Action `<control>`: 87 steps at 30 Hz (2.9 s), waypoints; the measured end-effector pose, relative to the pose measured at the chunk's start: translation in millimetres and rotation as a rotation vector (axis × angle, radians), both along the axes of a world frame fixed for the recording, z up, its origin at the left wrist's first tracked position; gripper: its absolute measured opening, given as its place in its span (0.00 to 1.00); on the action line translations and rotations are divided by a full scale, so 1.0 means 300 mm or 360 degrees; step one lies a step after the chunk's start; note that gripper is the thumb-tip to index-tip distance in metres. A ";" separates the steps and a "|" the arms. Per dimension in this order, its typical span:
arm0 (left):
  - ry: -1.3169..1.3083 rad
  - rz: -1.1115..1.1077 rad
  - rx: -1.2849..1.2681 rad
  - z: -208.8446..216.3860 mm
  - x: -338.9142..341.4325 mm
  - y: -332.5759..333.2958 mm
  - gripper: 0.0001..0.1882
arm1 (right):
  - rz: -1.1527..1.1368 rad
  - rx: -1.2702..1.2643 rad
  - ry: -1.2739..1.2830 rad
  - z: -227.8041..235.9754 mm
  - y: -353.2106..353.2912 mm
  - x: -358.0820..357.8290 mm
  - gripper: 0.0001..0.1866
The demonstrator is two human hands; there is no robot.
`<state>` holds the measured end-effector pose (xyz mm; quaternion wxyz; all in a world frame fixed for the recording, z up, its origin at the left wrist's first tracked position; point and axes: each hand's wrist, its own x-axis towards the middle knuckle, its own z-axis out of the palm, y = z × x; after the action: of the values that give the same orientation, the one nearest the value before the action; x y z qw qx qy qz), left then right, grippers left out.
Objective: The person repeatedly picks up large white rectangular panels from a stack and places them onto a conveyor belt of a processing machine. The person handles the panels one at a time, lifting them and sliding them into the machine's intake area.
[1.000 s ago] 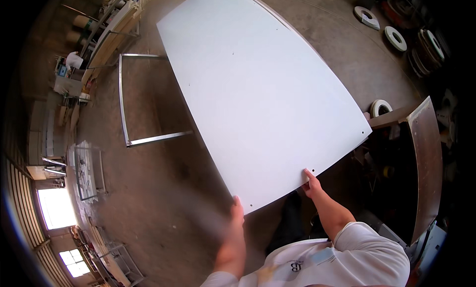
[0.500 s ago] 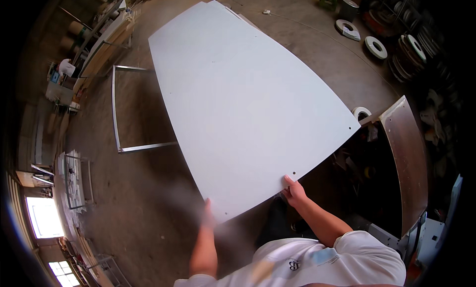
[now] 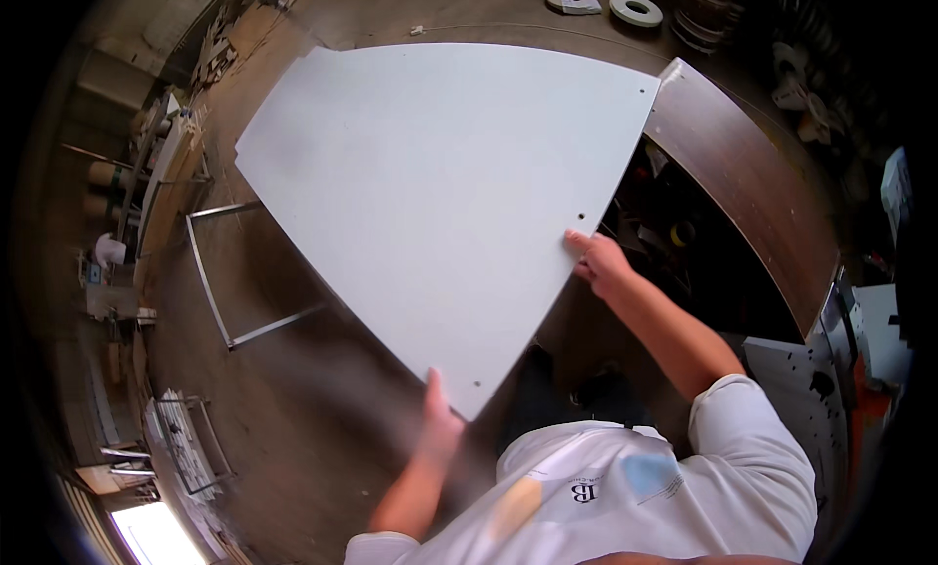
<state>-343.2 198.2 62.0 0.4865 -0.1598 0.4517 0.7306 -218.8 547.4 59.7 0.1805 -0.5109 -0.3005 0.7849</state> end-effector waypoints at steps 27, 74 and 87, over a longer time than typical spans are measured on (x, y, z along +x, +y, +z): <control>-0.0259 -0.0153 -0.0228 -0.307 0.085 0.335 0.26 | -0.1116 0.0271 -0.0099 0.192 -0.111 1.760 0.29; 0.1044 -0.1139 -0.0694 -0.240 -0.715 0.238 0.33 | -0.1095 -0.0333 -0.2621 -0.122 -1.275 1.626 0.36; 0.1365 -0.1531 -0.0626 -0.113 -0.375 0.091 0.32 | -0.1278 -0.0443 -0.2584 -0.024 -1.679 1.932 0.37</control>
<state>-455.7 225.6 28.2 0.4972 0.2778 0.7504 0.3355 360.8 43.8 52.5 0.1097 -0.9890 -0.0376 0.0921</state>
